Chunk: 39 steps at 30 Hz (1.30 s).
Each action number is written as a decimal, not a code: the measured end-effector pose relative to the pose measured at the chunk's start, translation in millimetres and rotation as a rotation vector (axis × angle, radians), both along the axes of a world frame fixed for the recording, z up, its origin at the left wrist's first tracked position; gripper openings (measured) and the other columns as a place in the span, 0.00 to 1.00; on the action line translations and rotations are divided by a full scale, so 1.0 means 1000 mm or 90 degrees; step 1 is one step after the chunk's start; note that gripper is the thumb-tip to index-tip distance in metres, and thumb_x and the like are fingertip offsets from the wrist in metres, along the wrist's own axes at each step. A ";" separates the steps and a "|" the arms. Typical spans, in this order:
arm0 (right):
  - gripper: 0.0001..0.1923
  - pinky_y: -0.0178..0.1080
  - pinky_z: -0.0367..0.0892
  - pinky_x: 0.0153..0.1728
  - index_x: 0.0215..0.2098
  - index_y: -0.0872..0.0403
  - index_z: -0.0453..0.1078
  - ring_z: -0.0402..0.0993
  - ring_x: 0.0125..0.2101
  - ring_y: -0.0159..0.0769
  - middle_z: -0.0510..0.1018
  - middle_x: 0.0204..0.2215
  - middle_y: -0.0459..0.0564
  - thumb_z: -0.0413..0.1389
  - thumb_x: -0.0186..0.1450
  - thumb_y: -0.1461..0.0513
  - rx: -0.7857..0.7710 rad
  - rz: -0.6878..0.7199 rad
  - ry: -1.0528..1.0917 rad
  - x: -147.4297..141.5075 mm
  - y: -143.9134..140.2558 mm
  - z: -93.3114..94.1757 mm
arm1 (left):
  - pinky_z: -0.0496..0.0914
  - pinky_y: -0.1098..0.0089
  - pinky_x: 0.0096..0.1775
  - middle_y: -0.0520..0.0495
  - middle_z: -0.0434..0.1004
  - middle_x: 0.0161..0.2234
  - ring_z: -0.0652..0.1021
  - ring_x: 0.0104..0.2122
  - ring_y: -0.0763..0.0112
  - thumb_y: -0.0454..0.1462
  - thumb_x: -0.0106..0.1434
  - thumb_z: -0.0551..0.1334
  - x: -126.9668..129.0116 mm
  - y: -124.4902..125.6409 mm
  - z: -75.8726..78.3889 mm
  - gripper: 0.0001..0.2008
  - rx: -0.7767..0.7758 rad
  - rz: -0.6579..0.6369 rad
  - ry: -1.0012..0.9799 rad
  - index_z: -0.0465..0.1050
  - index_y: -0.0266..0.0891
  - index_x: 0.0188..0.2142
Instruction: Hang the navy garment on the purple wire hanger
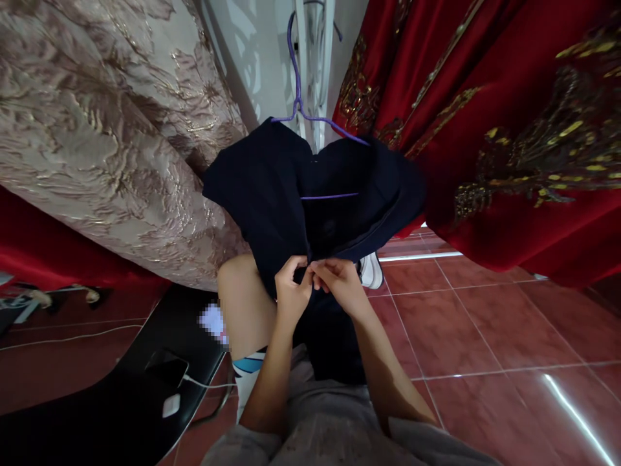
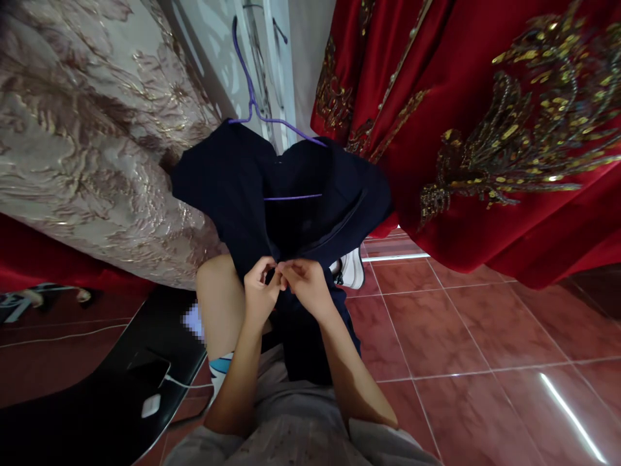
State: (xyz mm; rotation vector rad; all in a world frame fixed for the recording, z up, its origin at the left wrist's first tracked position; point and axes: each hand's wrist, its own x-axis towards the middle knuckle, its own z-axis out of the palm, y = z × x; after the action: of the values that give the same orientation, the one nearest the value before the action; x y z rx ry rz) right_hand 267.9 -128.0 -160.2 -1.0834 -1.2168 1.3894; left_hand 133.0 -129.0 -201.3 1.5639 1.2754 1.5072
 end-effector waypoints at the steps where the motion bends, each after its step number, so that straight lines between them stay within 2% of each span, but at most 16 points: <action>1: 0.19 0.30 0.54 0.19 0.29 0.58 0.75 0.61 0.16 0.24 0.73 0.17 0.44 0.62 0.66 0.50 0.020 -0.002 0.006 0.001 0.008 0.013 | 0.70 0.69 0.40 0.49 0.75 0.31 0.77 0.34 0.68 0.38 0.70 0.63 0.003 0.003 -0.003 0.07 0.014 0.020 0.002 0.73 0.39 0.34; 6: 0.18 0.28 0.51 0.17 0.31 0.56 0.75 0.58 0.15 0.22 0.70 0.16 0.41 0.61 0.69 0.50 0.239 -0.077 0.052 0.004 0.063 0.108 | 0.70 0.68 0.40 0.49 0.74 0.31 0.76 0.34 0.67 0.41 0.69 0.63 0.010 0.021 -0.016 0.09 0.031 0.078 0.039 0.71 0.39 0.33; 9: 0.20 0.27 0.52 0.17 0.31 0.55 0.73 0.58 0.16 0.21 0.68 0.17 0.40 0.61 0.70 0.48 0.291 -0.111 0.043 -0.002 0.082 0.139 | 0.70 0.69 0.40 0.50 0.75 0.31 0.76 0.33 0.68 0.41 0.70 0.63 0.006 0.027 -0.004 0.09 0.021 0.033 0.058 0.71 0.40 0.34; 11: 0.19 0.27 0.54 0.17 0.33 0.55 0.72 0.60 0.16 0.21 0.68 0.19 0.40 0.59 0.72 0.48 0.316 -0.145 0.045 -0.005 0.081 0.139 | 0.70 0.69 0.40 0.50 0.76 0.31 0.77 0.33 0.69 0.40 0.70 0.64 0.000 0.030 0.010 0.08 0.005 -0.069 0.105 0.72 0.40 0.35; 14: 0.18 0.27 0.57 0.19 0.35 0.54 0.72 0.63 0.18 0.22 0.70 0.21 0.41 0.58 0.73 0.49 0.341 -0.197 0.045 -0.006 0.072 0.122 | 0.69 0.70 0.38 0.51 0.76 0.29 0.76 0.31 0.70 0.37 0.68 0.64 -0.009 0.034 0.026 0.07 -0.027 -0.208 0.191 0.71 0.39 0.33; 17: 0.19 0.27 0.59 0.19 0.35 0.54 0.72 0.65 0.18 0.22 0.70 0.21 0.41 0.57 0.73 0.47 0.338 -0.229 0.030 -0.005 0.068 0.110 | 0.67 0.70 0.35 0.54 0.71 0.26 0.72 0.27 0.72 0.36 0.67 0.64 -0.007 0.036 0.020 0.09 -0.024 -0.167 0.172 0.68 0.40 0.30; 21: 0.20 0.27 0.60 0.20 0.36 0.54 0.71 0.68 0.20 0.23 0.70 0.21 0.41 0.56 0.73 0.46 0.346 -0.246 0.013 -0.008 0.075 0.113 | 0.68 0.69 0.35 0.53 0.68 0.26 0.72 0.28 0.71 0.37 0.69 0.62 0.012 0.035 -0.010 0.11 -0.002 -0.055 0.107 0.65 0.41 0.29; 24: 0.20 0.27 0.62 0.21 0.37 0.54 0.71 0.70 0.21 0.23 0.71 0.22 0.41 0.55 0.74 0.46 0.353 -0.238 0.010 -0.008 0.080 0.119 | 0.69 0.68 0.35 0.53 0.68 0.25 0.73 0.28 0.71 0.38 0.70 0.62 0.022 0.034 -0.027 0.12 -0.007 -0.045 0.093 0.65 0.43 0.29; 26: 0.19 0.27 0.62 0.21 0.37 0.54 0.70 0.69 0.20 0.23 0.70 0.21 0.40 0.55 0.74 0.47 0.353 -0.228 0.009 -0.007 0.080 0.122 | 0.69 0.68 0.33 0.53 0.69 0.24 0.73 0.26 0.71 0.37 0.69 0.63 0.020 0.035 -0.025 0.12 -0.020 -0.072 0.099 0.67 0.42 0.28; 28: 0.18 0.27 0.60 0.20 0.35 0.54 0.70 0.68 0.19 0.22 0.69 0.20 0.40 0.55 0.74 0.50 0.355 -0.233 0.020 -0.005 0.077 0.124 | 0.71 0.69 0.32 0.52 0.73 0.24 0.75 0.26 0.70 0.35 0.65 0.68 0.010 0.036 -0.004 0.10 -0.040 -0.156 0.124 0.72 0.41 0.28; 30: 0.16 0.27 0.58 0.19 0.33 0.55 0.69 0.65 0.17 0.21 0.69 0.19 0.39 0.56 0.75 0.53 0.357 -0.232 0.030 -0.004 0.073 0.124 | 0.75 0.69 0.35 0.52 0.79 0.28 0.79 0.28 0.69 0.33 0.60 0.72 -0.003 0.037 0.033 0.04 -0.041 -0.268 0.147 0.79 0.40 0.32; 31: 0.16 0.27 0.57 0.19 0.32 0.55 0.69 0.64 0.17 0.21 0.68 0.18 0.39 0.57 0.74 0.54 0.355 -0.221 0.028 -0.004 0.071 0.125 | 0.77 0.68 0.40 0.50 0.82 0.34 0.82 0.33 0.67 0.33 0.63 0.71 -0.008 0.039 0.057 0.04 -0.020 -0.326 0.158 0.81 0.40 0.39; 34: 0.18 0.27 0.58 0.21 0.29 0.55 0.68 0.64 0.18 0.20 0.66 0.19 0.39 0.58 0.73 0.53 0.353 -0.174 0.001 -0.003 0.066 0.130 | 0.77 0.65 0.50 0.49 0.81 0.39 0.82 0.41 0.67 0.31 0.68 0.68 -0.016 0.049 0.126 0.14 0.128 -0.137 -0.017 0.78 0.41 0.52; 35: 0.18 0.27 0.59 0.22 0.29 0.54 0.68 0.65 0.19 0.21 0.65 0.19 0.39 0.58 0.73 0.52 0.355 -0.166 -0.005 -0.003 0.065 0.132 | 0.77 0.64 0.51 0.50 0.79 0.39 0.82 0.44 0.66 0.30 0.67 0.69 -0.015 0.053 0.145 0.15 0.140 -0.109 -0.090 0.77 0.40 0.52; 37: 0.18 0.27 0.59 0.23 0.30 0.54 0.68 0.65 0.20 0.21 0.66 0.20 0.40 0.58 0.73 0.51 0.368 -0.173 -0.008 0.000 0.064 0.135 | 0.77 0.62 0.52 0.51 0.75 0.38 0.82 0.48 0.62 0.29 0.66 0.70 -0.010 0.062 0.169 0.11 0.133 -0.093 -0.174 0.76 0.38 0.47; 39: 0.19 0.28 0.58 0.23 0.30 0.53 0.68 0.64 0.20 0.22 0.66 0.20 0.40 0.58 0.73 0.50 0.380 -0.192 -0.013 0.002 0.065 0.130 | 0.77 0.61 0.53 0.51 0.72 0.36 0.81 0.49 0.60 0.30 0.65 0.72 -0.003 0.065 0.179 0.07 0.127 -0.110 -0.157 0.76 0.37 0.40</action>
State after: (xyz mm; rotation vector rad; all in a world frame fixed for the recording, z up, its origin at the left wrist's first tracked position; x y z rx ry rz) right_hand 270.2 -63.4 -29.8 -0.8109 -1.3034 0.7152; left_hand 129.7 -64.1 -22.6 1.5109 0.8537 1.6942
